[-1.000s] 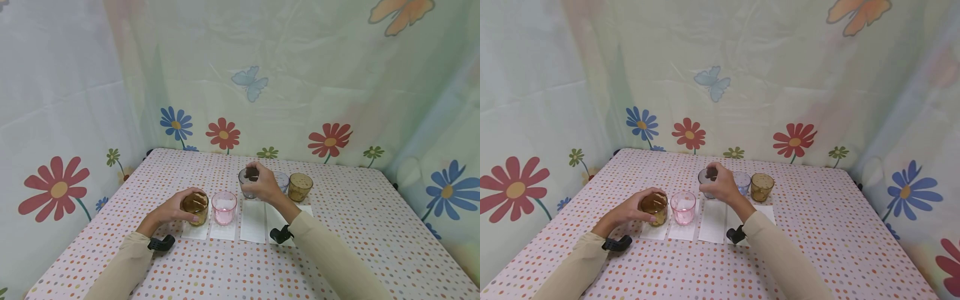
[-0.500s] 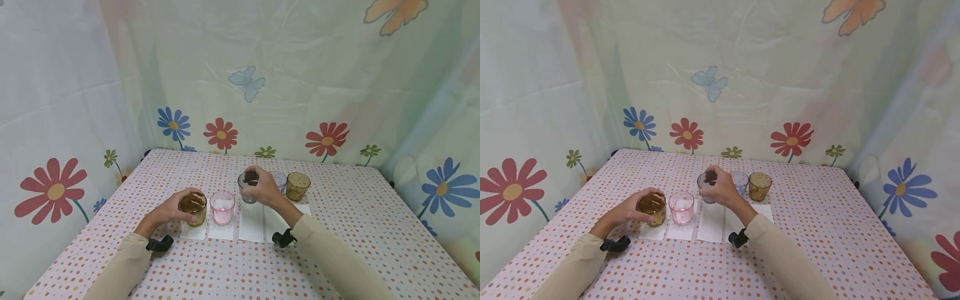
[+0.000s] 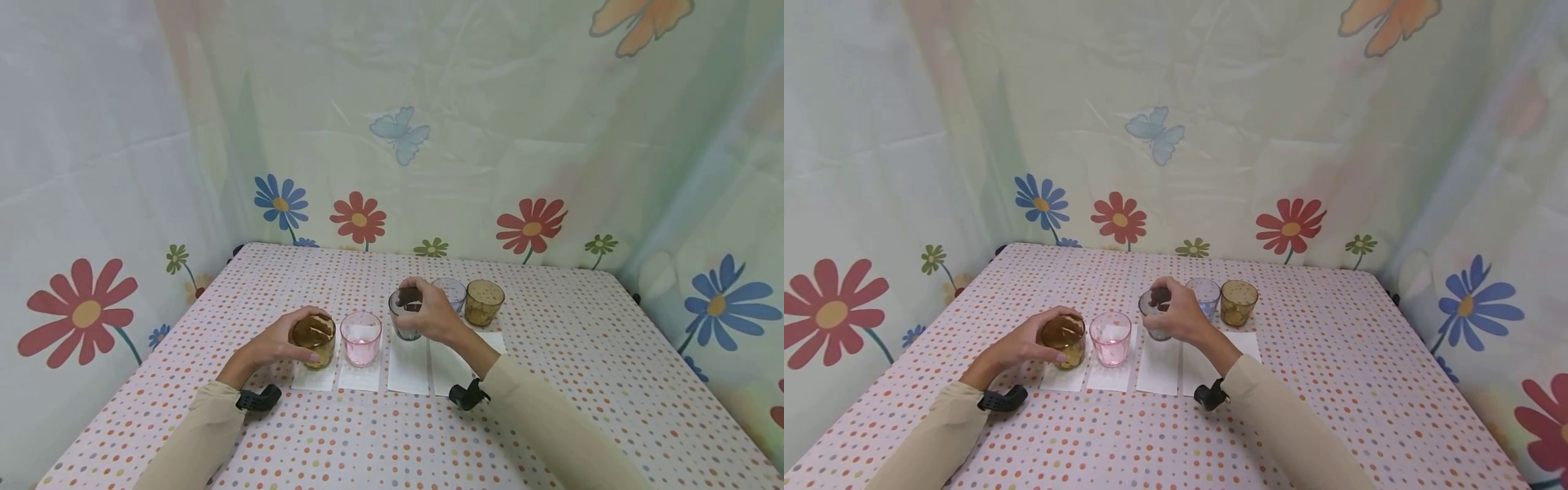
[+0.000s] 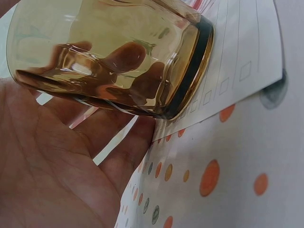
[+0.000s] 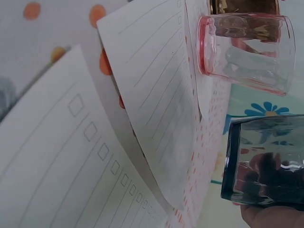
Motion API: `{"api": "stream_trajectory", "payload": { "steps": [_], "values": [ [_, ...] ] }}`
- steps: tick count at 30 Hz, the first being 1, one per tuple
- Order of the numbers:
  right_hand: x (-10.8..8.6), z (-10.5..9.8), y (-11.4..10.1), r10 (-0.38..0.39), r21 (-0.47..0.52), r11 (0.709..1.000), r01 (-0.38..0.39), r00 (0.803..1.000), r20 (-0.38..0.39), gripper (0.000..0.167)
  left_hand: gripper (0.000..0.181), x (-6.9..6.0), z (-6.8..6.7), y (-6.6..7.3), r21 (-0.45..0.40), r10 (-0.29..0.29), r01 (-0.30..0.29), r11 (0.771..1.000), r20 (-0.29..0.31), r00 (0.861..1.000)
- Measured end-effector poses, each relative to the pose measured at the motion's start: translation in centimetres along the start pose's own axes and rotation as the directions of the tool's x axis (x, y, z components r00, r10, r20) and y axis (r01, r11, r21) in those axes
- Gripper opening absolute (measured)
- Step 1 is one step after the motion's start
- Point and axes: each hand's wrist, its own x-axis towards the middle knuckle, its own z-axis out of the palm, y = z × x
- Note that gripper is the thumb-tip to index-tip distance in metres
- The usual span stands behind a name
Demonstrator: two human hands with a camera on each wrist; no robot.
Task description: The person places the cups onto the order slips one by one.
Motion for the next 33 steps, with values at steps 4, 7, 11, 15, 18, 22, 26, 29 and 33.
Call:
{"api": "stream_trajectory", "payload": {
  "steps": [4, 7, 11, 15, 18, 22, 26, 29, 33],
  "values": [
    [-0.2, -0.1, 0.1, 0.000, -0.004, 1.000, 0.000, 0.999, 0.034, 0.054, 0.075, 0.0, 0.0, -0.1, -0.009, 0.002, -0.002, 1.000, 0.003, 1.000],
    [-0.4, -0.1, 0.2, 0.000, -0.010, 1.000, 0.001, 0.999, 0.054, 0.053, 0.076, 0.0, -0.1, -0.2, -0.016, 0.006, -0.006, 1.000, 0.007, 1.000],
    [-0.6, -0.2, 0.5, 0.006, 0.012, 1.000, -0.007, 0.997, 0.083, 0.055, 0.076, 0.0, -0.1, -0.3, -0.022, 0.010, -0.010, 1.000, 0.009, 1.000],
    [-0.8, -0.3, 0.8, 0.026, 0.031, 0.999, -0.030, 0.993, 0.115, 0.056, 0.075, 0.0, -0.1, -0.3, -0.029, 0.009, -0.009, 1.000, 0.010, 1.000],
    [-1.0, -0.3, 0.9, 0.037, 0.025, 0.999, -0.041, 0.990, 0.139, 0.057, 0.075, 0.0, -0.1, -0.2, -0.031, 0.011, -0.010, 0.999, 0.011, 1.000],
    [-1.2, -0.3, 1.2, 0.040, 0.021, 0.999, -0.045, 0.983, 0.182, 0.057, 0.073, 0.0, -0.1, -0.2, -0.033, 0.016, -0.016, 0.999, 0.012, 1.000],
    [-1.3, -0.3, 1.4, 0.033, 0.038, 0.998, -0.042, 0.976, 0.216, 0.056, 0.070, 0.0, -0.1, -0.2, -0.030, 0.019, -0.019, 0.999, 0.011, 1.000],
    [-1.5, -0.2, 1.5, 0.010, 0.059, 0.998, -0.025, 0.972, 0.236, 0.055, 0.072, 0.0, -0.1, -0.2, -0.026, 0.014, -0.014, 1.000, 0.009, 1.000],
    [-1.6, -0.2, 1.7, -0.001, 0.078, 0.997, -0.019, 0.967, 0.255, 0.055, 0.074, 0.0, -0.1, -0.2, -0.020, 0.007, -0.006, 1.000, 0.004, 1.000]
  ]
}}
